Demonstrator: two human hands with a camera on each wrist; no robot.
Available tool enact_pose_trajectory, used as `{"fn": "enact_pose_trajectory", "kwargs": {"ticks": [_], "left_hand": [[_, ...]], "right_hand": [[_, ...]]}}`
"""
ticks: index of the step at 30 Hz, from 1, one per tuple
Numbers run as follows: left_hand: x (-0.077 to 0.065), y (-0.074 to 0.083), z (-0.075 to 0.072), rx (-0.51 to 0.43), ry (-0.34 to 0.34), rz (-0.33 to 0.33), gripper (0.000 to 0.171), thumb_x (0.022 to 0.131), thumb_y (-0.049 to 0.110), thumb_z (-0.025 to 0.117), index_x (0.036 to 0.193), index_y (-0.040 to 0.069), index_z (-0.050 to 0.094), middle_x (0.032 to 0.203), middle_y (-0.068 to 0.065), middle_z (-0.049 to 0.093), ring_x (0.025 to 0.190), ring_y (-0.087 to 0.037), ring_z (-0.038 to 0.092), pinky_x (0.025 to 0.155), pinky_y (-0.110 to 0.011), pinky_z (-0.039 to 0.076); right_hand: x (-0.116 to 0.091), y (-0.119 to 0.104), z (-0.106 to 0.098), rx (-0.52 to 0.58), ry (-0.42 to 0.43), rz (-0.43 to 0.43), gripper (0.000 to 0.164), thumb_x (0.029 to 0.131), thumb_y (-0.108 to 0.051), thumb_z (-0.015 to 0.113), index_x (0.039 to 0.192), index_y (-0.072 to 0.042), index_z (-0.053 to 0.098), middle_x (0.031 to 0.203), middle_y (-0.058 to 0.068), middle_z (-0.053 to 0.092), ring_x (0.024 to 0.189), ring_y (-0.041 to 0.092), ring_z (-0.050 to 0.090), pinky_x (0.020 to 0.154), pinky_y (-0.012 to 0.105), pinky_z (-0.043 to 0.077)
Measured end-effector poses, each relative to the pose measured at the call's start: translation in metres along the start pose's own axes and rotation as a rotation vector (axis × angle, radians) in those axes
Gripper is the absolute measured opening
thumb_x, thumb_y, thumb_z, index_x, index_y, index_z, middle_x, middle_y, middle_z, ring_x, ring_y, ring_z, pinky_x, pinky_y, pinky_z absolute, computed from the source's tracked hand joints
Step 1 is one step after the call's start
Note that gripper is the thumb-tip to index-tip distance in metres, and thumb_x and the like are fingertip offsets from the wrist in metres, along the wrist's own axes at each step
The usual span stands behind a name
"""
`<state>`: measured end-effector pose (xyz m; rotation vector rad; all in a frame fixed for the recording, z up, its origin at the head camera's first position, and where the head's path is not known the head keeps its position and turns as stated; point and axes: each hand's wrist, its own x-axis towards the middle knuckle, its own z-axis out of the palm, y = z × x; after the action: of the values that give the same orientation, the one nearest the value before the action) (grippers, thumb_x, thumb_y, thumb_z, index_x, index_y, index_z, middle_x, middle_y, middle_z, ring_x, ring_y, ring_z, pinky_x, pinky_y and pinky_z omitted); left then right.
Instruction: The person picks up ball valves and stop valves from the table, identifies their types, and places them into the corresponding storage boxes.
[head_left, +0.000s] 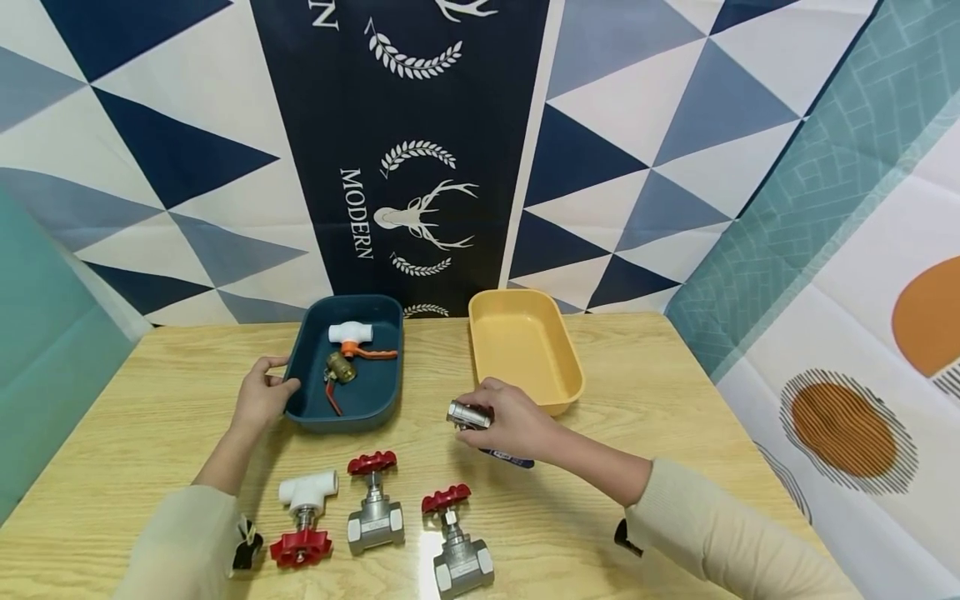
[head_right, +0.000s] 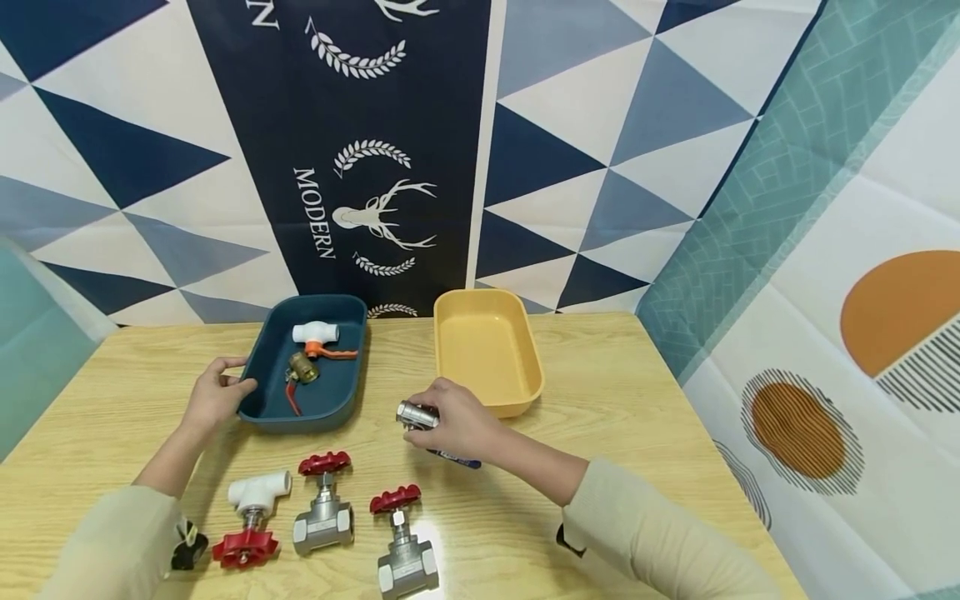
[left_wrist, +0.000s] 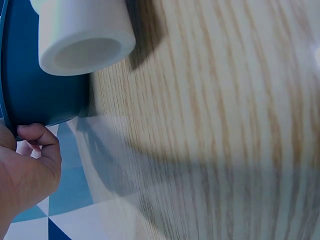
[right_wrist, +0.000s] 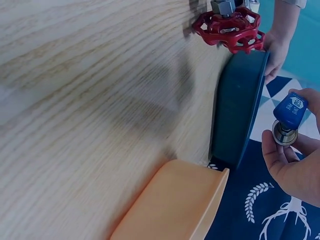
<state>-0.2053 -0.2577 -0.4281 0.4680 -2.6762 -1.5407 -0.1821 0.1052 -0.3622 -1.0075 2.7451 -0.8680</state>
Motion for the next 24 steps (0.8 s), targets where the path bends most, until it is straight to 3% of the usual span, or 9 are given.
{"fn": "enact_pose_trajectory", "kwargs": {"ticks": [24], "left_hand": [[0.001, 0.001, 0.0, -0.002, 0.014, 0.006, 0.046, 0.092, 0.012, 0.05, 0.135, 0.001, 0.039, 0.075, -0.001, 0.039, 0.063, -0.013, 0.041, 0.053, -0.025, 0.039]], "right_hand": [[0.024, -0.011, 0.002, -0.009, -0.018, -0.014, 0.039, 0.078, -0.027, 0.075, 0.112, -0.009, 0.068, 0.095, 0.003, 0.061, 0.077, 0.009, 0.053, 0.062, 0.015, 0.045]]}}
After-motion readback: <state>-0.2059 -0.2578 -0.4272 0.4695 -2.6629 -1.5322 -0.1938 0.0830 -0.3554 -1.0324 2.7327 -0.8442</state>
